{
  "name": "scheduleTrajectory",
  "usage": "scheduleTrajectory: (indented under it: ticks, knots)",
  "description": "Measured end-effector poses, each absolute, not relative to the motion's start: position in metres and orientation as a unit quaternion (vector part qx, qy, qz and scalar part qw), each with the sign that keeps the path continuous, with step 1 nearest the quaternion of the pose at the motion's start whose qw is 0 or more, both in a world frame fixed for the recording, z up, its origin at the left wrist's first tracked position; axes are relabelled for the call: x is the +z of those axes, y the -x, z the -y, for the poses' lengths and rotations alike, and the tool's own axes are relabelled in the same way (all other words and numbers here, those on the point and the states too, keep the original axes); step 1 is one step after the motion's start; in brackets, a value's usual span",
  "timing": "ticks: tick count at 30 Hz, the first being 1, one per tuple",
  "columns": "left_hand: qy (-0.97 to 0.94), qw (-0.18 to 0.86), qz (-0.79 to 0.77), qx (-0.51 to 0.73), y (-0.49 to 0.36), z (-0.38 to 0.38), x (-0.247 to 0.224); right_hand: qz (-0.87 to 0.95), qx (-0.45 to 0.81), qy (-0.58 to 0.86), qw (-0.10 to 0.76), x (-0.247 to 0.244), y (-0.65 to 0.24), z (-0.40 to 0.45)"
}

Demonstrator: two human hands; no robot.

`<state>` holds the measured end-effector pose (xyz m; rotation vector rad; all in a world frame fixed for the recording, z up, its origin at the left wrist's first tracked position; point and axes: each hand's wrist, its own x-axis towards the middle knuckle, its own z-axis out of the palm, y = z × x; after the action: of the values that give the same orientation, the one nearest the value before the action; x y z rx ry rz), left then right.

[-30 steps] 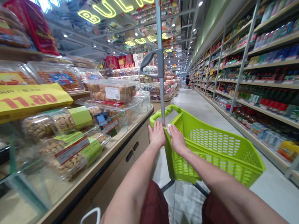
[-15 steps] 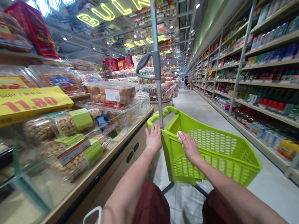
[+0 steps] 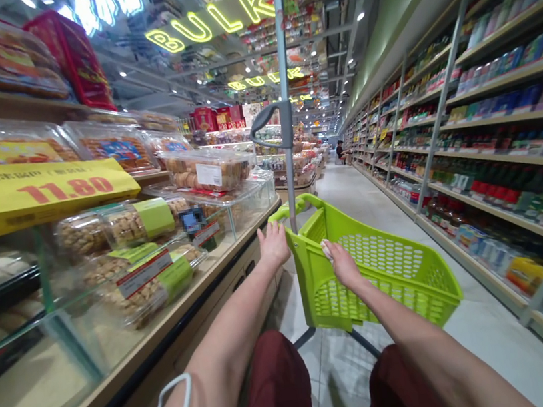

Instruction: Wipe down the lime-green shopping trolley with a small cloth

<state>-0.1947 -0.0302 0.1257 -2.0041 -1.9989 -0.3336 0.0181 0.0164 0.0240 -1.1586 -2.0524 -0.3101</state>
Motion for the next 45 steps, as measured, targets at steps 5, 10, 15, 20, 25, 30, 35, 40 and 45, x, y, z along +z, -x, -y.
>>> scheduleTrajectory:
  ticks: [5, 10, 15, 20, 25, 30, 35, 40, 45]
  knots:
    - [0.721, 0.147, 0.672, -0.085, 0.205, 0.027, 0.125, 0.803, -0.125, 0.412, 0.413, 0.012, -0.023, -0.001]
    - [0.723, 0.18, 0.659, -0.1, 0.202, 0.038, 0.114, 0.806, -0.119, 0.395, 0.425, 0.008, -0.03, 0.009]
    - [0.721, 0.184, 0.662, -0.089, 0.191, 0.047, 0.115, 0.801, -0.1, 0.41, 0.424, 0.01, -0.043, 0.002]
    - [0.723, 0.173, 0.665, -0.078, 0.178, 0.052, 0.115, 0.781, -0.062, 0.446, 0.434, 0.027, -0.036, -0.002]
    - [0.718, 0.178, 0.668, -0.082, 0.169, 0.053, 0.112, 0.778, -0.049, 0.44, 0.445, 0.057, 0.019, -0.005]
    - [0.721, 0.182, 0.664, -0.077, 0.165, 0.057, 0.111, 0.783, -0.06, 0.456, 0.418, 0.068, 0.033, 0.001]
    - [0.714, 0.19, 0.668, -0.09, 0.161, 0.057, 0.108, 0.761, -0.084, 0.546, 0.34, 0.061, -0.014, 0.013]
    - [0.715, 0.198, 0.661, -0.114, 0.161, 0.056, 0.104, 0.736, -0.085, 0.56, 0.37, 0.055, -0.018, 0.012]
    - [0.713, 0.194, 0.663, -0.12, 0.161, 0.063, 0.106, 0.778, -0.08, 0.452, 0.429, 0.057, 0.016, 0.012]
